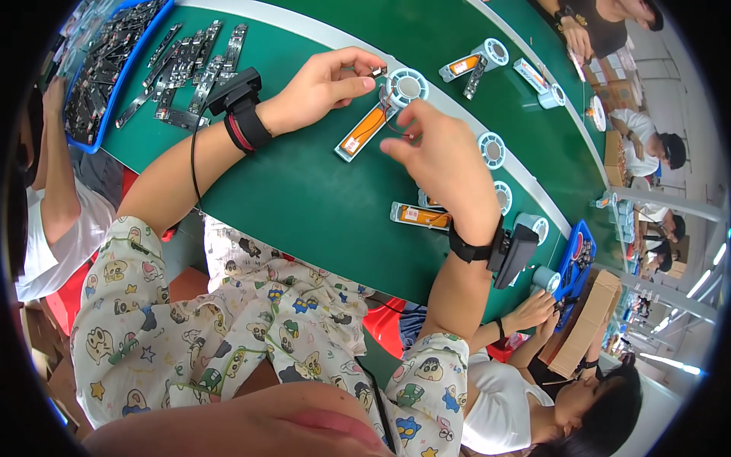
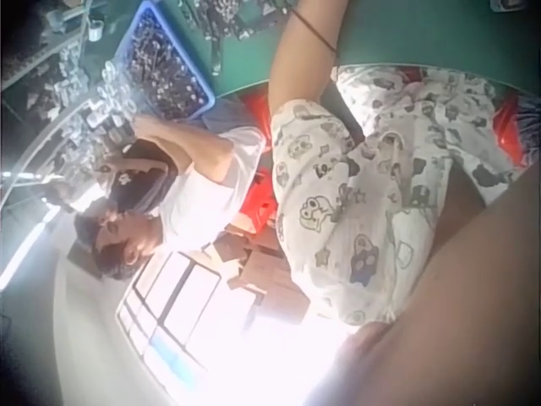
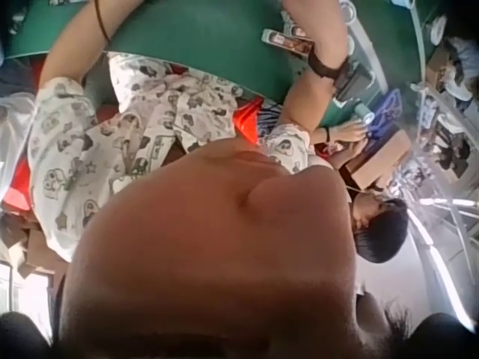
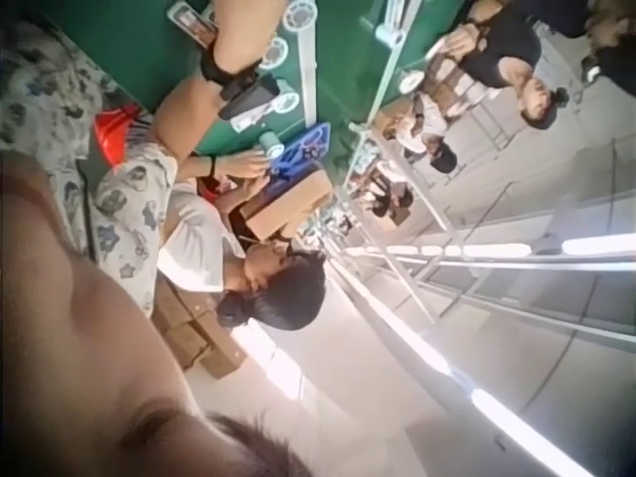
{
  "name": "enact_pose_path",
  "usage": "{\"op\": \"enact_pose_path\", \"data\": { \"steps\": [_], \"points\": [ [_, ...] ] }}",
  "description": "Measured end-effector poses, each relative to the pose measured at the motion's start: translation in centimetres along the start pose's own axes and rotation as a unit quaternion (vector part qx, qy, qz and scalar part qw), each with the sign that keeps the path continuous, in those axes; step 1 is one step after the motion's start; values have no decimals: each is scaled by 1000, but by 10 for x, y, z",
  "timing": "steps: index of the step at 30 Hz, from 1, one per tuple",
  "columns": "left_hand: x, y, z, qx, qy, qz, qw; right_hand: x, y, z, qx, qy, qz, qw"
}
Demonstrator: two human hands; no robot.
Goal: The person picks up a circuit board and a fan housing containing a battery, then connects the battery and motor wires to the board by hand. After pressing the board into the housing, they set the partially assembled fan on the table and reach for another board to repeat the process.
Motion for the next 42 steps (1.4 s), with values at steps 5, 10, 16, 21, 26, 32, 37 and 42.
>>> {"op": "enact_pose_path", "data": {
  "steps": [5,10,16,21,26,32,37,42],
  "points": [
    [5,4,1,-6,-9,5,1000,-11,-1,10,-106,73,7,992],
    [4,7,-7,-20,42,17,999,-20,6,22,-274,52,148,949],
    [6,10,-3,-74,78,-1,994,-24,17,18,-316,36,175,932],
    [7,9,-3,-91,99,-3,991,-24,26,18,-338,22,164,927],
    [8,9,-3,-105,105,-5,989,-24,30,23,-281,-1,192,940],
    [7,9,-5,-97,119,-11,988,-24,36,22,-247,-52,215,943],
    [6,9,-2,-93,108,-18,990,-24,37,22,-223,-92,246,939],
    [6,8,-2,-122,113,-3,986,-23,38,21,-201,-96,262,939]
  ]
}}
Point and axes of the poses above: each hand's wrist, its own x-axis away from the middle knuckle, its own y-axis out of the palm, z = x × y, the point moved 1 cm from there along -x, towards the middle knuckle, and after that the axes turned 7 degrees about z, right-handed, at the moved point
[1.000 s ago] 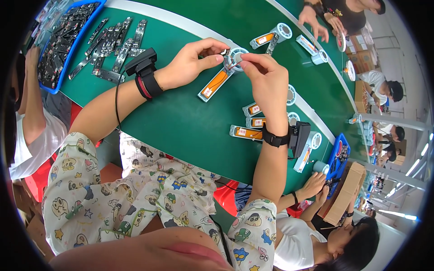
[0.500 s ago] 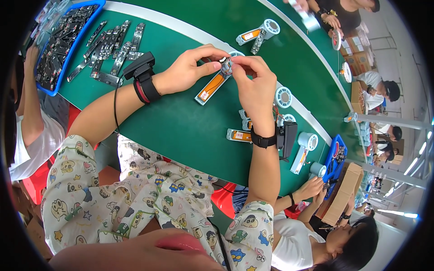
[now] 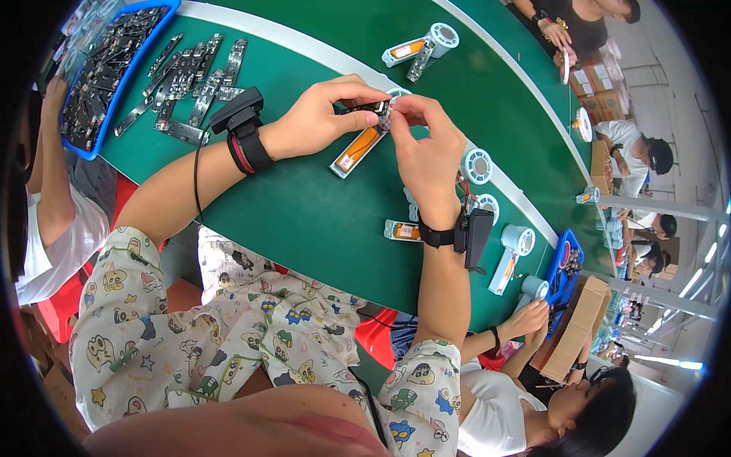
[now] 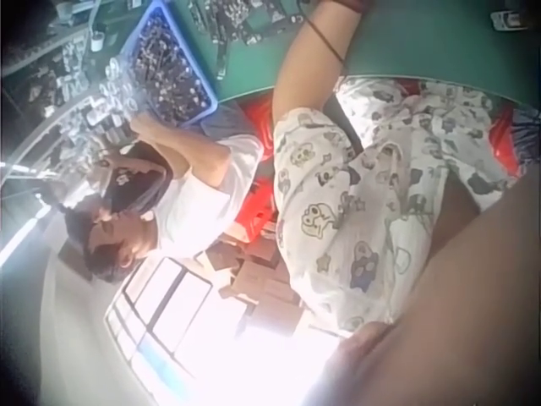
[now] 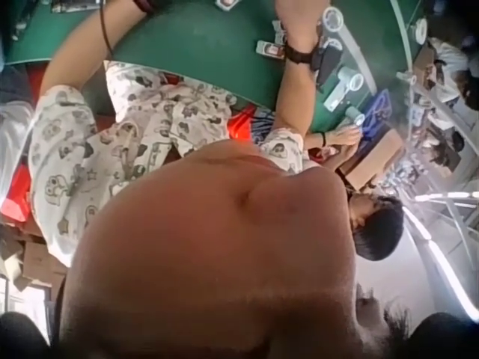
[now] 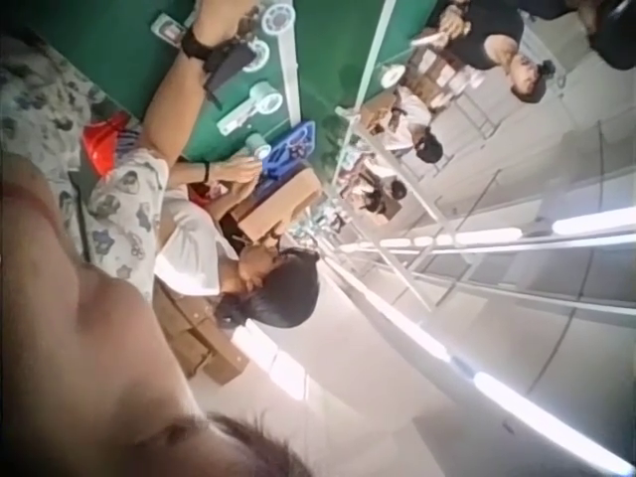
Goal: The person picks up a circuit board and a fan housing containing a battery, then connects the battery and motor wires to the board by hand. After pressing the board into the housing, they set the partially assembled fan on the table and reach for another board to repeat the process.
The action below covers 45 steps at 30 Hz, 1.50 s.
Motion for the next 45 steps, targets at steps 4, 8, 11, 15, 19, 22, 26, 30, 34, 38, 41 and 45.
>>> {"op": "enact_pose_path", "data": {
  "steps": [4,8,11,15,19,22,26,30,34,38,41,45],
  "points": [
    [3,1,2,-39,45,24,998,1,-3,-6,-12,43,-2,999],
    [8,3,-2,-107,95,41,989,2,0,-5,-49,122,-14,991],
    [8,4,-2,-158,130,62,977,1,3,-7,-55,160,-9,985],
    [11,5,3,-235,191,77,950,4,4,-2,-68,173,-3,983],
    [11,5,5,-265,209,84,938,1,4,-1,-119,195,-5,974],
    [10,4,5,-282,220,83,930,3,8,-1,-114,196,12,974],
    [10,1,6,-284,210,69,933,4,8,-2,-120,176,15,977],
    [6,3,-6,-265,163,101,945,1,8,-6,-64,142,-13,988],
    [-1,-5,-15,-69,-77,32,994,10,8,-25,114,37,-42,992],
    [-6,-6,-11,94,-181,4,979,23,20,-32,233,-65,-69,968],
    [-9,-3,2,123,-210,19,970,21,20,-27,270,-76,-45,959],
    [-9,-5,3,167,-257,27,952,19,17,-18,264,-51,-44,962]
  ]
}}
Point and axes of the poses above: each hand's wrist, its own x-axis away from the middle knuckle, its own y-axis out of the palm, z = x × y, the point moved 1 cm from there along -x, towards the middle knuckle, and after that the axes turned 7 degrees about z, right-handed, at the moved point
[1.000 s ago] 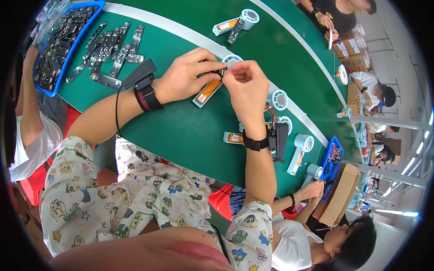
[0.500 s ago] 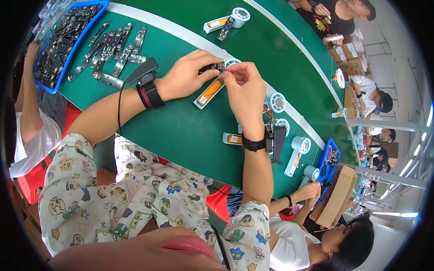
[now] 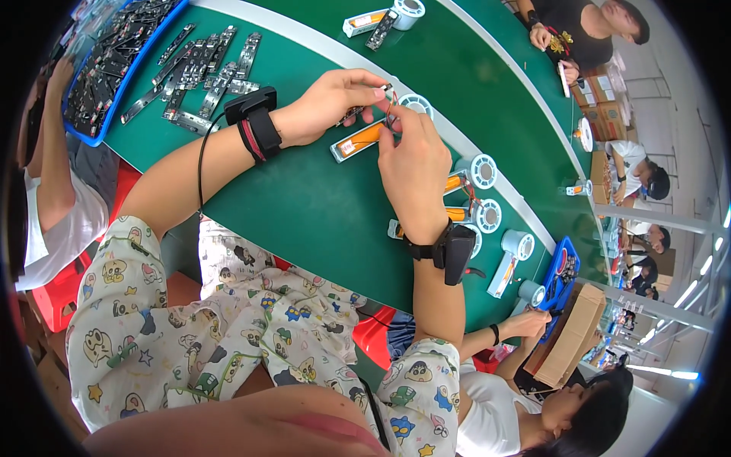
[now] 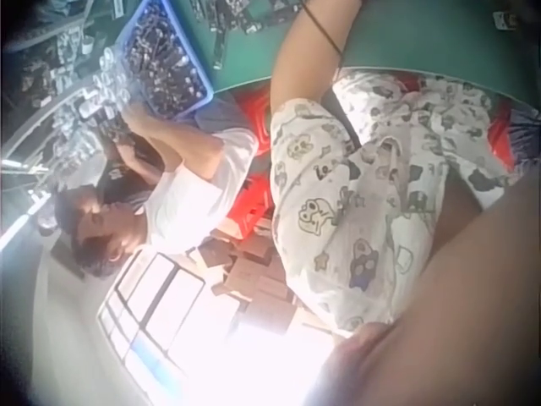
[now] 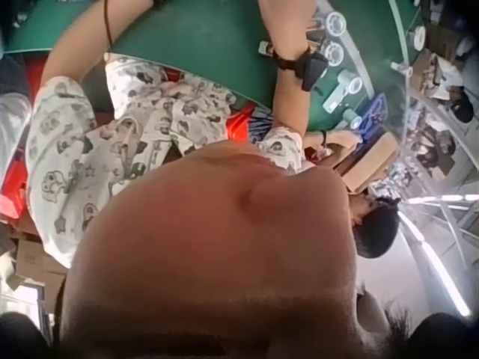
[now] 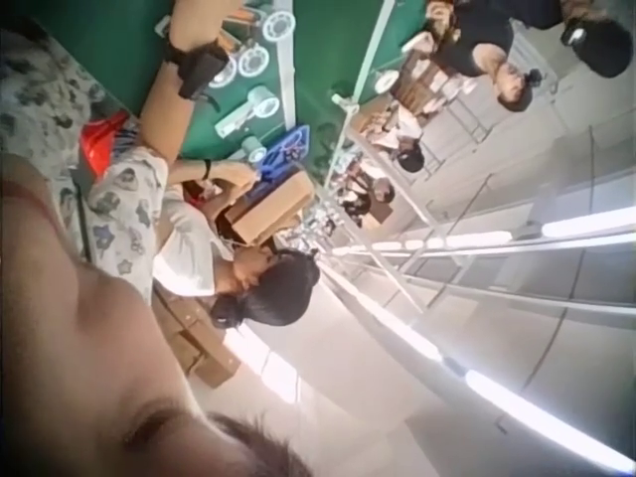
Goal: The person picks up a circuit board and a fan housing containing a battery, then connects the battery and motor wires to the board by hand. After pressing the board into the housing, they set the partially assembled fan on the table and reach for another board to repeat the process.
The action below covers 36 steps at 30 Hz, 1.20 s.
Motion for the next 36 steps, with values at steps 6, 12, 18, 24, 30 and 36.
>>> {"op": "enact_pose_path", "data": {
  "steps": [6,12,18,24,30,36],
  "points": [
    [-2,-5,-5,10,-26,-20,999,-1,4,-2,-68,71,-1,995],
    [-2,-2,-7,-12,-13,-27,999,-1,14,7,-68,46,46,996],
    [-1,1,-8,-46,34,-17,998,1,13,5,-25,-13,83,996],
    [-7,-4,-22,-97,236,34,966,-4,5,11,-162,25,11,986],
    [-8,-19,-11,-269,338,99,896,-6,2,18,-210,89,-43,973],
    [-6,-23,1,-304,290,-21,907,-11,4,15,-307,236,-31,922]
  ]
}}
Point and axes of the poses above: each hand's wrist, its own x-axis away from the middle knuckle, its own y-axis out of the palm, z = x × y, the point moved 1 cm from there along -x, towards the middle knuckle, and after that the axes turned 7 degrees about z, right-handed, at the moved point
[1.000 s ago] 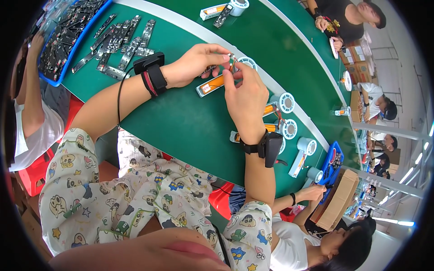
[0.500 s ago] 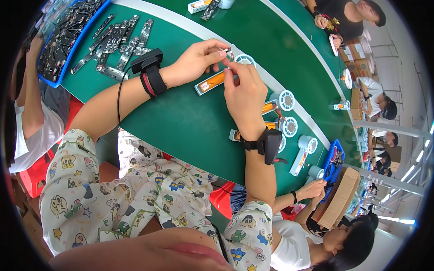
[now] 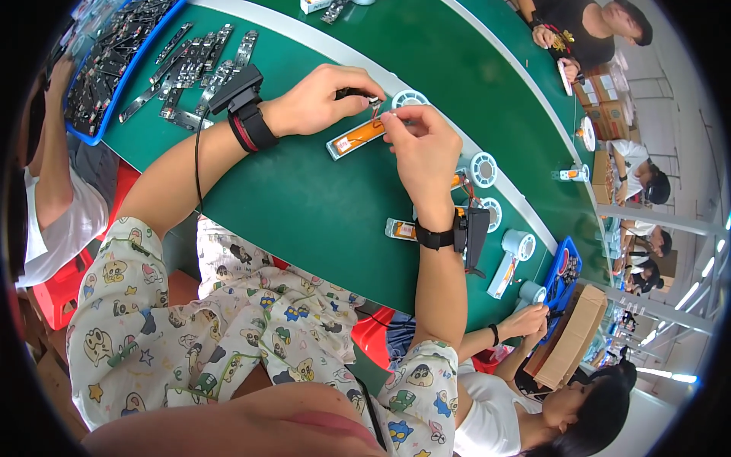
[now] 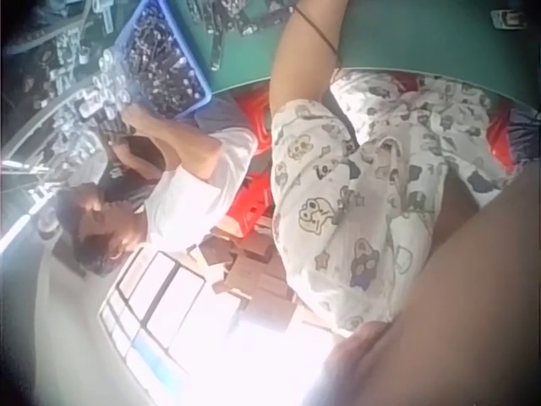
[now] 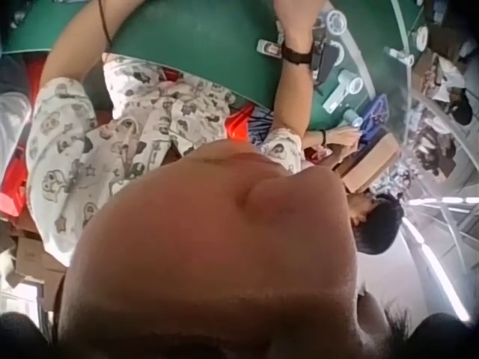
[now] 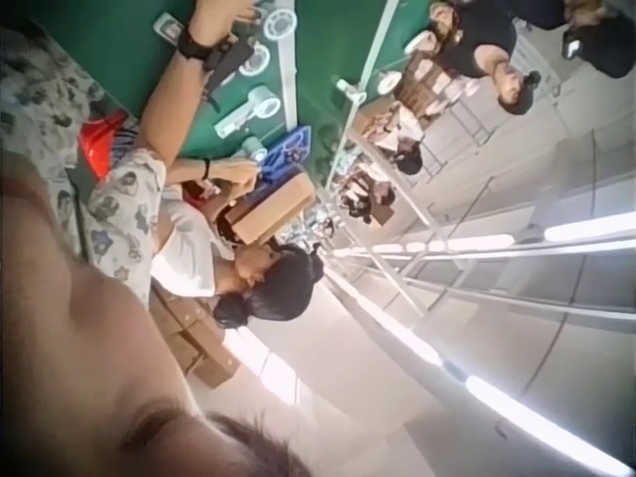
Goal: The person picks up a circuit board and a fan housing containing a battery, then connects the battery and motor wires to the board by hand. After pressing the board into the housing, they set the partially assembled fan on the table and reach for another board to repeat the process.
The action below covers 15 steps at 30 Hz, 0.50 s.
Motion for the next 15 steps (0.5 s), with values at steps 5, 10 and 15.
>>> {"op": "enact_pose_path", "data": {
  "steps": [5,10,15],
  "points": [
    [3,5,-5,159,-42,-47,985,1,4,0,-40,10,8,999],
    [3,9,-6,208,-67,-53,974,3,2,1,-35,15,-24,999],
    [3,6,-3,220,-79,-68,970,4,3,1,-47,17,-31,998]
  ]
}}
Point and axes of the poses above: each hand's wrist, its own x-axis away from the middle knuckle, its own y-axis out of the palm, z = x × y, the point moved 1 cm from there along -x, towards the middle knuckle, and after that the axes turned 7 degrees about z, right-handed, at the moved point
